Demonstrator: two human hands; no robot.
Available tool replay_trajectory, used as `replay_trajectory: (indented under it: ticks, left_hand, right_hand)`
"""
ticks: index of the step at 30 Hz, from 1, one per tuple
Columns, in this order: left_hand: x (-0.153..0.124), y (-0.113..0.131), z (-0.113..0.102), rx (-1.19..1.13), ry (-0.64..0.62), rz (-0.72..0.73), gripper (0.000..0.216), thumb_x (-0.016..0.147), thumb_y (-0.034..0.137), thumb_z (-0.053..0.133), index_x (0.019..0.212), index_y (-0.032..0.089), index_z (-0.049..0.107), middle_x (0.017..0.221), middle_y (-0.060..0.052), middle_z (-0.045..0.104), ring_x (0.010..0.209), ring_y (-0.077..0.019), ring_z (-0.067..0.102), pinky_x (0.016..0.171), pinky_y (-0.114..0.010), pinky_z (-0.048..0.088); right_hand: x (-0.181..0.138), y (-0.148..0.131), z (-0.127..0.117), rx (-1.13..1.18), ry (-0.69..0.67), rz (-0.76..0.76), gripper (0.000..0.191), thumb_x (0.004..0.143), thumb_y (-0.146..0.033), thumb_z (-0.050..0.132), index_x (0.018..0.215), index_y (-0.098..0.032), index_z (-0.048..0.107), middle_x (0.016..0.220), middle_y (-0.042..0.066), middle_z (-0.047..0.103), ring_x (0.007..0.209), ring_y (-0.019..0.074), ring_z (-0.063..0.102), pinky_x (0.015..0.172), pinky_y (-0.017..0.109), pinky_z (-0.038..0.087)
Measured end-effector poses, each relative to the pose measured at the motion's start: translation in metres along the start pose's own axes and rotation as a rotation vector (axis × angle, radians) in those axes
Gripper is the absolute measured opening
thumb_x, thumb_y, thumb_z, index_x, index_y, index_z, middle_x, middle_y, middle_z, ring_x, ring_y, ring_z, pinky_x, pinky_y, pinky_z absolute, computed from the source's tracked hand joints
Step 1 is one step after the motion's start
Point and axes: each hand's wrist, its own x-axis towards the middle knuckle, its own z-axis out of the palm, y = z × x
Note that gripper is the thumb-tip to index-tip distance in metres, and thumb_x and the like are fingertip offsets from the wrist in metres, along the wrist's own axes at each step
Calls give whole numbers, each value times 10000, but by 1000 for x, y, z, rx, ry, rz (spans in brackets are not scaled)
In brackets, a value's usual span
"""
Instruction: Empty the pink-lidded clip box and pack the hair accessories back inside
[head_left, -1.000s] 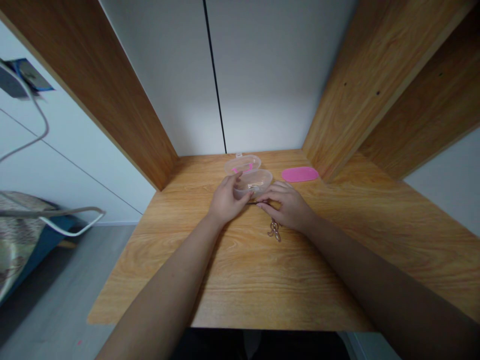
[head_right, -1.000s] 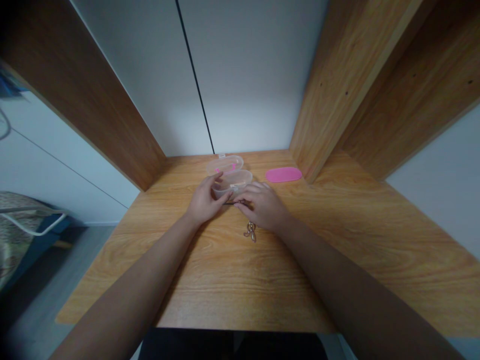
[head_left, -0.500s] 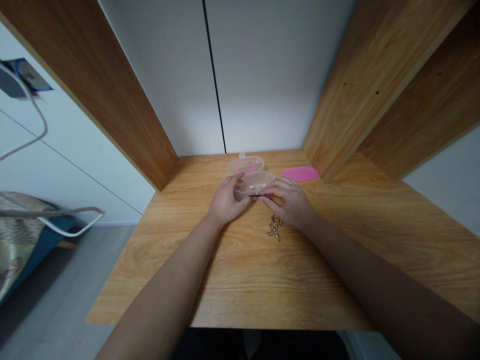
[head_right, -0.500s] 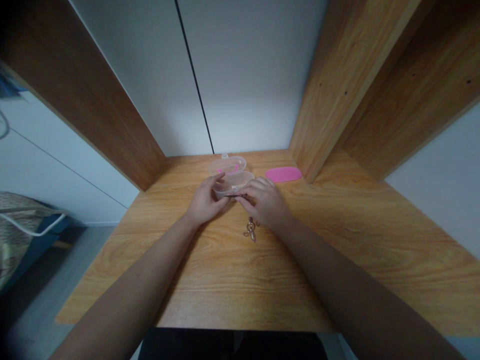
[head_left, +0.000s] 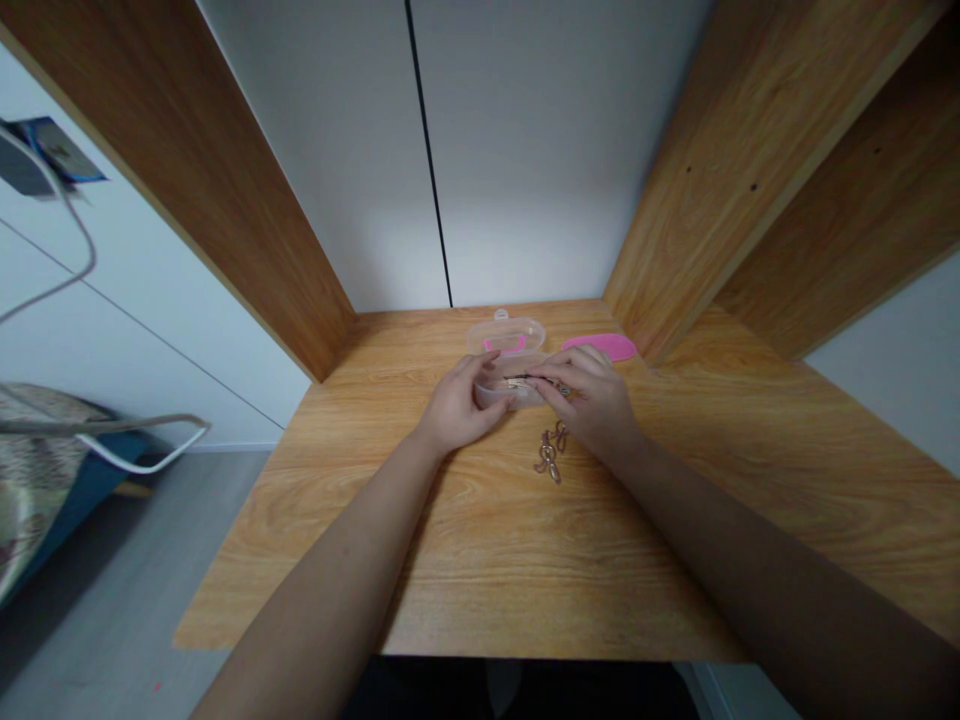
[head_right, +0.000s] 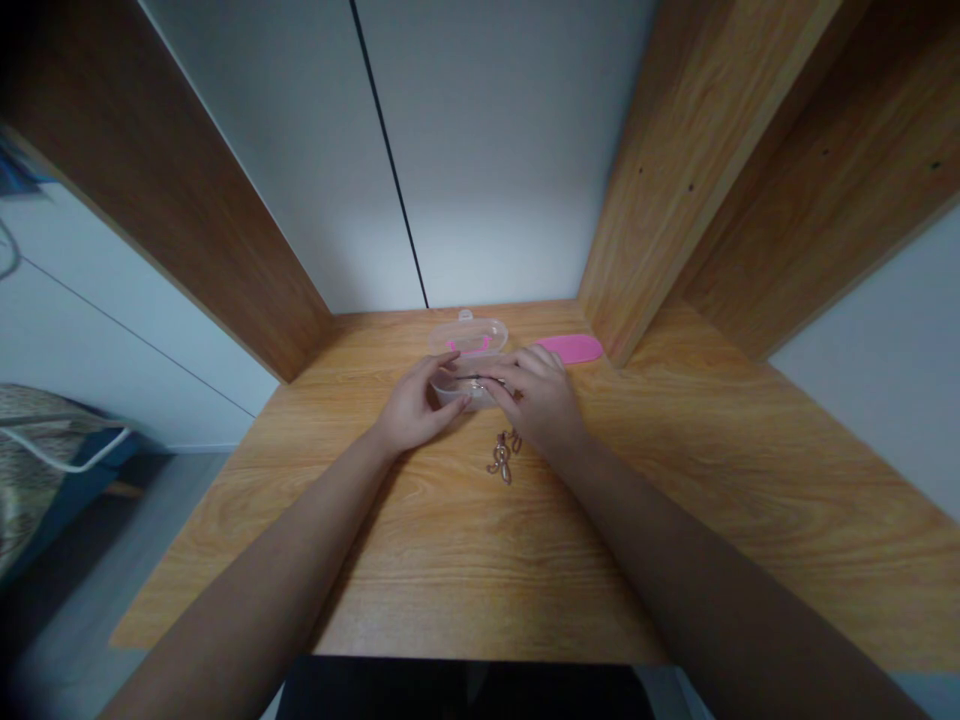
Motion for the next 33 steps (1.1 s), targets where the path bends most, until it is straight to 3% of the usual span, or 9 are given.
replay_trajectory:
  ticks: [11,33]
  left_hand:
    - [0,6,-1,-22,-34,38,590,825,347,736,1357,197,532,1190,-123,672,1094,-261,660,984,-444,540]
    - [-1,5,0,-28,-33,41,601,825,347,736,1366,194,525,1187,-123,670,1083,-257,662,979,-445,540]
  right_hand:
    - [0,5,1,-71,71,55,118,913,-342,708,971,-286,793,845,48,745,879,256,623,801,431,453]
    - [0,5,3,-61,89,63,101,892,-352,736,871,-265,785,829,46,761,853,258,628,803,437,468]
